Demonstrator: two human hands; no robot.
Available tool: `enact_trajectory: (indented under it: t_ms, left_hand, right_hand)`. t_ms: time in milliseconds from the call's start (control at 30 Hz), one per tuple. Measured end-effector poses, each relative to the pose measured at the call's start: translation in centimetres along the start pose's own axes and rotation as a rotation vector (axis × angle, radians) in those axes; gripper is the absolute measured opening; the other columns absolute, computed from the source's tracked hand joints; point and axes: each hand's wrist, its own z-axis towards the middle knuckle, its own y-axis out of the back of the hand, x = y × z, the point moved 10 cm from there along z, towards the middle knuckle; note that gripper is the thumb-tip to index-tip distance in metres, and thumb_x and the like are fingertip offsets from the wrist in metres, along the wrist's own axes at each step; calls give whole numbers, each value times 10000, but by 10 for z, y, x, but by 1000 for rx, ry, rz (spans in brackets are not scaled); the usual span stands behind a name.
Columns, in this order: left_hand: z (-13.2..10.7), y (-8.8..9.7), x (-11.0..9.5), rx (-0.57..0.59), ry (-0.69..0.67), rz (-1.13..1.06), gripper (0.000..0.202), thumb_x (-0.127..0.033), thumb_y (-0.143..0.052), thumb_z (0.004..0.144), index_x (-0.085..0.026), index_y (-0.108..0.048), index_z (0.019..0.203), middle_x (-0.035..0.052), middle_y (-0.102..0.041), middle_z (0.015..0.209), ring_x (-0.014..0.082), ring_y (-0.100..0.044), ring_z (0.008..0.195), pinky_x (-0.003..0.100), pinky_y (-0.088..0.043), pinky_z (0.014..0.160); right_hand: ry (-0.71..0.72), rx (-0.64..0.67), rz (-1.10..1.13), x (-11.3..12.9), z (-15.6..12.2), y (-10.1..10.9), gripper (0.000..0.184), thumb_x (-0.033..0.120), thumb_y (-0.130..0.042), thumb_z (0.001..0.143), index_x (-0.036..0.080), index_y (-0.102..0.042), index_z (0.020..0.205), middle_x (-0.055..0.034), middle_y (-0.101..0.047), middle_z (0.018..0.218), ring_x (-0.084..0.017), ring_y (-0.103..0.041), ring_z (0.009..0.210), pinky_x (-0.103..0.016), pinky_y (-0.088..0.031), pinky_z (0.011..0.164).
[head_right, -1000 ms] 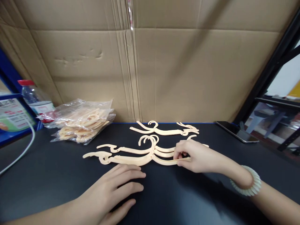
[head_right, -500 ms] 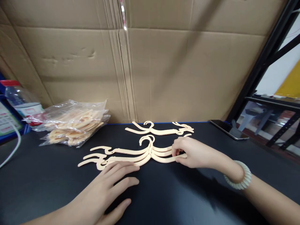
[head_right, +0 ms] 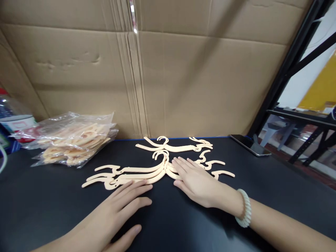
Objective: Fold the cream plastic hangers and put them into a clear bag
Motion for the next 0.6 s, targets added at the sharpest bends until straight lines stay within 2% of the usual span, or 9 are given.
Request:
enact_trajectory:
  t_ms: [200, 267, 400, 500, 600]
  left_hand:
    - [0, -8, 6, 127, 34, -25, 420, -249, -533, 873, -261, -548, 1292, 95, -456, 1470, 321, -397, 1359, 535, -337, 1106]
    - [0, -9, 8, 111, 33, -40, 426, -247, -545, 868, -269, -549, 1293, 93, -455, 1471, 321, -400, 1357, 537, -335, 1105]
    - [0, -4, 9, 2, 32, -76, 443, -186, -591, 816, -276, -581, 1250, 80, -494, 1440, 309, -405, 1355, 527, -290, 1129]
    - [0, -7, 8, 9, 25, -90, 449, -189, -598, 812, -286, -581, 1250, 79, -503, 1433, 309, -415, 1349, 528, -284, 1129]
    - [-1, -6, 9, -9, 33, -100, 448, -195, -601, 810, -290, -582, 1248, 76, -501, 1435, 312, -416, 1348, 528, -276, 1132]
  right_hand:
    - [-18, 34, -36, -7, 2, -1, 560, 381, -262, 1016, 79, -304, 1486, -125, -279, 1533, -265, -254, 1422, -495, -247, 1172]
    - [-17, 43, -41, -6, 3, -1, 560, 372, -260, 1016, 68, -306, 1483, -129, -282, 1531, -268, -256, 1422, -494, -249, 1172]
    - [-10, 18, -21, -7, 2, 5, 546, 371, -306, 1010, 88, -333, 1475, -134, -320, 1518, -277, -292, 1407, -491, -283, 1157]
    - [10, -10, -8, -14, 0, 15, 559, 426, -417, 978, 121, -400, 1445, -143, -384, 1486, -296, -350, 1376, -487, -331, 1126]
    - [-7, -21, -20, -29, -3, 27, 593, 468, -561, 902, 127, -487, 1381, -167, -489, 1398, -313, -466, 1281, -479, -392, 1067]
